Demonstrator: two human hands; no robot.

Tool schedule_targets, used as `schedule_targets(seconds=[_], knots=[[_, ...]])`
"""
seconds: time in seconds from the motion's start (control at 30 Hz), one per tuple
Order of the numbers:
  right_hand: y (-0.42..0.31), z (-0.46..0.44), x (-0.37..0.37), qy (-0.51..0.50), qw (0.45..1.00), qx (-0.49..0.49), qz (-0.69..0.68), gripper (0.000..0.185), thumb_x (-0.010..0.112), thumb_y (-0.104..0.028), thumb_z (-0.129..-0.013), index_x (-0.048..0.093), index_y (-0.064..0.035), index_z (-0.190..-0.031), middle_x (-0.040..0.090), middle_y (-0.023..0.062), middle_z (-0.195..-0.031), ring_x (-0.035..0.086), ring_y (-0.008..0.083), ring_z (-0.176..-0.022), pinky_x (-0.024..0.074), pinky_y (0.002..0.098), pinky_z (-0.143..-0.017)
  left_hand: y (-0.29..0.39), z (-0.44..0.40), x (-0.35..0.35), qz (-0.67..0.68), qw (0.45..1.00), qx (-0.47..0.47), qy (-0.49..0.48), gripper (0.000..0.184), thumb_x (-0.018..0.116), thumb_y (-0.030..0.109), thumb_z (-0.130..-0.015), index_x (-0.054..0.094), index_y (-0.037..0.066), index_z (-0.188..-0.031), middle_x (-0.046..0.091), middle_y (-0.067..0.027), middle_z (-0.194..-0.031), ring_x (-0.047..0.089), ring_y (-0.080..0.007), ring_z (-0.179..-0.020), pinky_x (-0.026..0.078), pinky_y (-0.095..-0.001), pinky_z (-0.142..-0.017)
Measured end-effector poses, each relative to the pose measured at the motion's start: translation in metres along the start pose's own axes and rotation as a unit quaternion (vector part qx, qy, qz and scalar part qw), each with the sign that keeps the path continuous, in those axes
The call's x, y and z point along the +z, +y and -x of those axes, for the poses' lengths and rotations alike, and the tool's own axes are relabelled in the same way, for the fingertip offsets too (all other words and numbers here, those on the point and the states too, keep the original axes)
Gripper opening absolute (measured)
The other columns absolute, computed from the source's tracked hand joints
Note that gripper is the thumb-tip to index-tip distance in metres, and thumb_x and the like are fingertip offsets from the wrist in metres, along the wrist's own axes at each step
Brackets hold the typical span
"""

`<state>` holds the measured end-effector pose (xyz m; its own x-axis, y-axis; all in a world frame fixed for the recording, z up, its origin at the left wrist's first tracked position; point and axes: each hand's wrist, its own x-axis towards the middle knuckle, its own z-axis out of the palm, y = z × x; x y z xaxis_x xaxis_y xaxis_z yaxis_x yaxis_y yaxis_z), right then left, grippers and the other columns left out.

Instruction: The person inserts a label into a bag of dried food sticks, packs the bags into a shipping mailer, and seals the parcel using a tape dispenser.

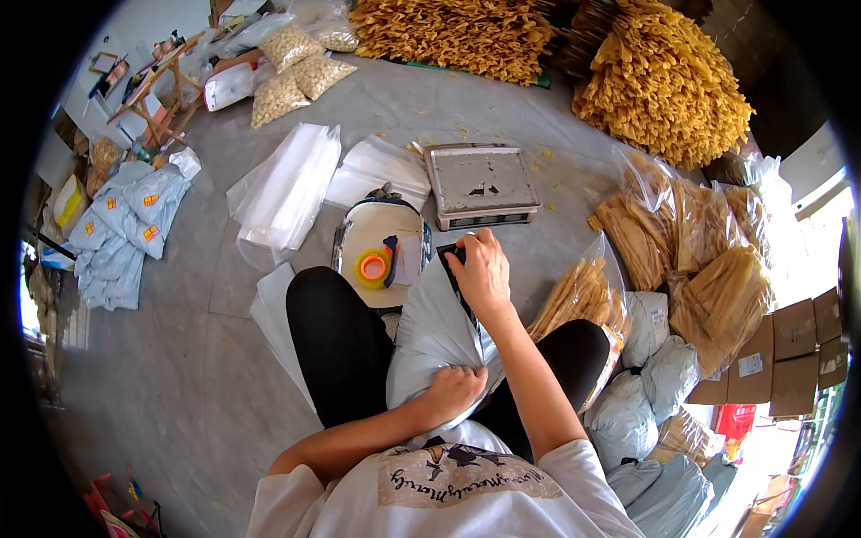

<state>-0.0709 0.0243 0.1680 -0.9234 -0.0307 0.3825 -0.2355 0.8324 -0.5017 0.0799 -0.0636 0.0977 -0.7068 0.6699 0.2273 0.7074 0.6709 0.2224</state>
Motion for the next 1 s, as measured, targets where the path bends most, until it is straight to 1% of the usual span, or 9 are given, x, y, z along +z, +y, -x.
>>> schedule_targets(seconds=[0.13, 0.27, 0.4, 0.53, 0.57, 0.67, 0.8, 0.9, 1.0], knots=[[0.010, 0.003, 0.020, -0.051, 0.998, 0.004, 0.023, 0.018, 0.069, -0.009, -0.070, 0.061, 0.0016, -0.081, 0.053, 0.0173, -0.092, 0.055, 0.0345, -0.089, 0.0458, 0.0418, -0.074, -0.001, 0.000, 0.000, 0.030, 0.999, -0.009, -0.008, 0.005, 0.054, 0.013, -0.073, 0.052, 0.009, -0.074, 0.059, -0.0064, -0.058, 0.061, -0.0189, -0.051, 0.046, -0.0314, -0.044], [0.025, 0.010, 0.036, -0.083, 0.996, 0.027, -0.002, 0.014, 0.068, -0.007, -0.071, 0.061, 0.0018, -0.080, 0.053, 0.0188, -0.093, 0.057, 0.0354, -0.086, 0.0456, 0.0433, -0.073, 0.000, -0.001, -0.002, 0.043, 0.998, -0.026, -0.038, 0.007, 0.054, 0.014, -0.075, 0.053, 0.008, -0.076, 0.061, -0.0077, -0.060, 0.062, -0.0210, -0.054, 0.047, -0.0328, -0.045], [0.029, 0.010, 0.034, -0.045, 0.996, 0.048, -0.064, 0.009, 0.065, -0.005, -0.072, 0.061, 0.0008, -0.078, 0.055, 0.0172, -0.085, 0.058, 0.0351, -0.077, 0.0459, 0.0424, -0.070, -0.001, -0.001, -0.004, 0.054, 0.997, -0.027, -0.046, 0.006, 0.053, 0.013, -0.075, 0.053, 0.007, -0.077, 0.061, -0.0083, -0.061, 0.063, -0.0213, -0.056, 0.048, -0.0330, -0.046], [0.009, 0.005, -0.005, 0.010, 0.992, 0.076, -0.104, 0.007, 0.062, -0.004, -0.072, 0.059, 0.0001, -0.076, 0.055, 0.0145, -0.077, 0.058, 0.0329, -0.071, 0.0461, 0.0395, -0.064, -0.003, 0.004, 0.029, 0.078, 0.997, -0.020, -0.020, 0.016, 0.058, 0.023, -0.077, 0.056, 0.008, -0.076, 0.059, -0.0085, -0.061, 0.058, -0.0226, -0.052, 0.045, -0.0361, -0.045], [0.008, 0.006, -0.015, 0.047, 0.993, 0.036, -0.103, 0.006, 0.061, -0.003, -0.073, 0.056, -0.0003, -0.075, 0.053, 0.0123, -0.075, 0.055, 0.0284, -0.064, 0.0448, 0.0369, -0.058, -0.002, 0.007, 0.042, 0.108, 0.994, -0.018, -0.025, 0.021, 0.060, 0.029, -0.077, 0.057, 0.008, -0.075, 0.058, -0.0088, -0.060, 0.056, -0.0233, -0.050, 0.043, -0.0377, -0.044], [-0.002, 0.010, -0.051, 0.083, 0.984, 0.044, -0.149, 0.006, 0.059, 0.001, -0.074, 0.054, 0.0013, -0.077, 0.049, 0.0096, -0.074, 0.048, 0.0204, -0.056, 0.0403, 0.0309, -0.052, -0.002, 0.010, 0.045, 0.103, 0.994, -0.019, -0.007, 0.030, 0.063, 0.038, -0.077, 0.058, 0.008, -0.073, 0.054, -0.0095, -0.060, 0.053, -0.0246, -0.050, 0.041, -0.0400, -0.045], [0.010, 0.026, -0.069, 0.102, 0.982, 0.053, -0.149, 0.005, 0.055, 0.005, -0.077, 0.054, 0.0025, -0.081, 0.050, 0.0113, -0.079, 0.049, 0.0217, -0.059, 0.0405, 0.0298, -0.054, 0.001, 0.011, 0.048, 0.099, 0.995, -0.024, -0.011, 0.029, 0.062, 0.038, -0.077, 0.058, 0.009, -0.074, 0.054, -0.0094, -0.062, 0.054, -0.0249, -0.053, 0.042, -0.0400, -0.047], [0.014, 0.035, -0.092, 0.130, 0.988, 0.050, -0.059, 0.005, 0.057, 0.004, -0.079, 0.054, 0.0020, -0.083, 0.050, 0.0114, -0.081, 0.050, 0.0225, -0.063, 0.0411, 0.0297, -0.055, 0.000, 0.010, 0.046, 0.086, 0.996, -0.022, -0.018, 0.030, 0.062, 0.039, -0.077, 0.058, 0.009, -0.075, 0.054, -0.0087, -0.065, 0.054, -0.0247, -0.054, 0.042, -0.0395, -0.047], [0.028, 0.041, -0.107, 0.137, 0.981, 0.081, -0.108, 0.006, 0.056, 0.004, -0.080, 0.051, 0.0015, -0.082, 0.050, 0.0105, -0.082, 0.052, 0.0197, -0.067, 0.0429, 0.0301, -0.057, -0.002, 0.013, 0.044, 0.084, 0.996, -0.019, -0.010, 0.022, 0.061, 0.031, -0.077, 0.057, 0.009, -0.075, 0.054, -0.0082, -0.064, 0.053, -0.0239, -0.053, 0.041, -0.0392, -0.046]])
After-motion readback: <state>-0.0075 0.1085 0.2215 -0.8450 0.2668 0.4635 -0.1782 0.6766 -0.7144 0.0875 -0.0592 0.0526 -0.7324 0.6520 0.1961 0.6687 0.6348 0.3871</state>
